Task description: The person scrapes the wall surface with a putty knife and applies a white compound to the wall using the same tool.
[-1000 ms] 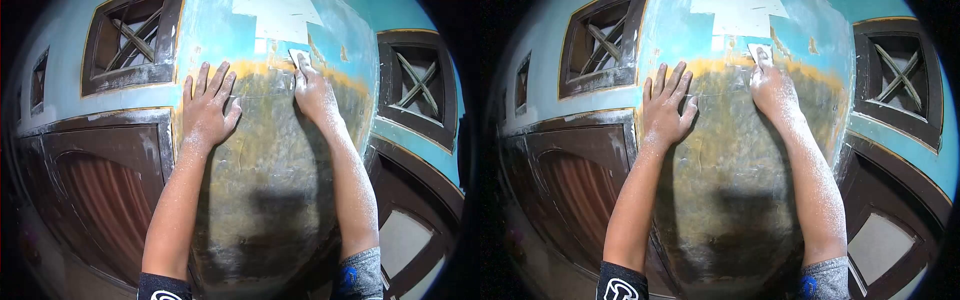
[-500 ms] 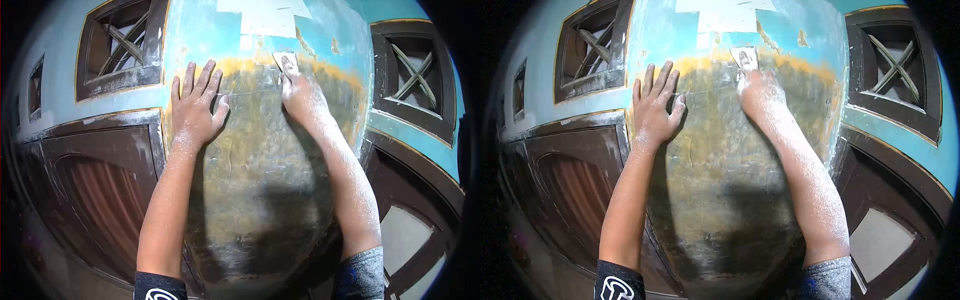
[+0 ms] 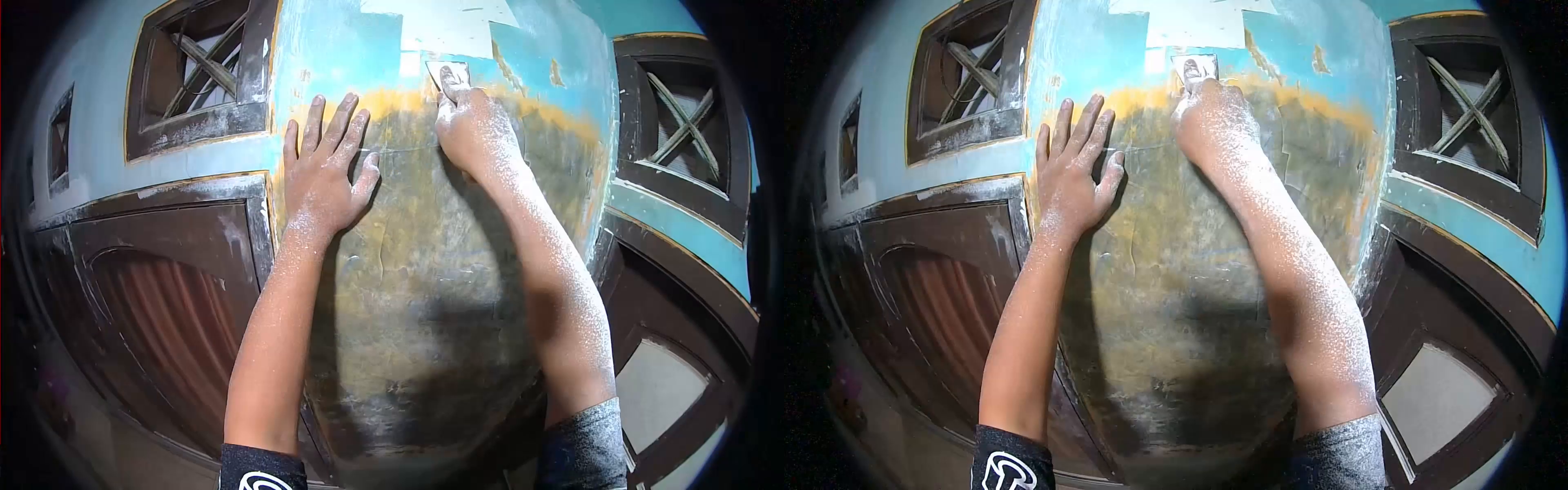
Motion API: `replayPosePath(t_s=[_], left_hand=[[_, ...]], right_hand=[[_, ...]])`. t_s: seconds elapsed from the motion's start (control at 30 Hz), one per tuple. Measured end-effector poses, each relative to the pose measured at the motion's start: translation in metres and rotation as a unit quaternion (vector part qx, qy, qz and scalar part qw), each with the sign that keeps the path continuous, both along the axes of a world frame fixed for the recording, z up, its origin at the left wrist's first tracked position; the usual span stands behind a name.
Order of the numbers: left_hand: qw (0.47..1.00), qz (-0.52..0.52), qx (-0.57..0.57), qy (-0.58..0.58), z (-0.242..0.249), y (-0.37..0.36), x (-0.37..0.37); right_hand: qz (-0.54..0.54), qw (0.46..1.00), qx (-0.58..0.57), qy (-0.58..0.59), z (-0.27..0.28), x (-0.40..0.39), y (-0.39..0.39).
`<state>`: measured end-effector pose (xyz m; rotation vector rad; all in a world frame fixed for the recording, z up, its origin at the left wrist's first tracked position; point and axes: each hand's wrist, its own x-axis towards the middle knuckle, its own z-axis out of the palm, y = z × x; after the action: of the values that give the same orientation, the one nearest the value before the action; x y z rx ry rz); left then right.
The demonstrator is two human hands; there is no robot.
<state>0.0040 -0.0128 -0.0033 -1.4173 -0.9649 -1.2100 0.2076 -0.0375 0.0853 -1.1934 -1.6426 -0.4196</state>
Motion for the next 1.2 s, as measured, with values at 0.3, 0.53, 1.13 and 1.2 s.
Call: replayPosePath(t_s=[0.3, 0.53, 1.13, 1.2], left_hand=[[1.0, -0.005, 0.004, 0.006, -0.001, 0.002, -0.002], [1.0, -0.016, 0.012, 0.009, -0.002, 0.004, -0.003], [1.0, -0.028, 0.005, 0.005, -0.002, 0.004, -0.004], [1.0, -0.026, 0.006, 0.006, -0.001, 0.005, -0.004]], right_hand=[[0.009, 1.0, 0.013, -0.008, 0.002, -0.01, -0.002], [0.021, 0.999, -0.036, 0.008, 0.009, -0.015, -0.017], [-0.005, 0.997, -0.076, 0.0, 0.015, -0.032, -0.047], [0.004, 0.996, -0.084, 0.002, 0.017, -0.032, -0.05]])
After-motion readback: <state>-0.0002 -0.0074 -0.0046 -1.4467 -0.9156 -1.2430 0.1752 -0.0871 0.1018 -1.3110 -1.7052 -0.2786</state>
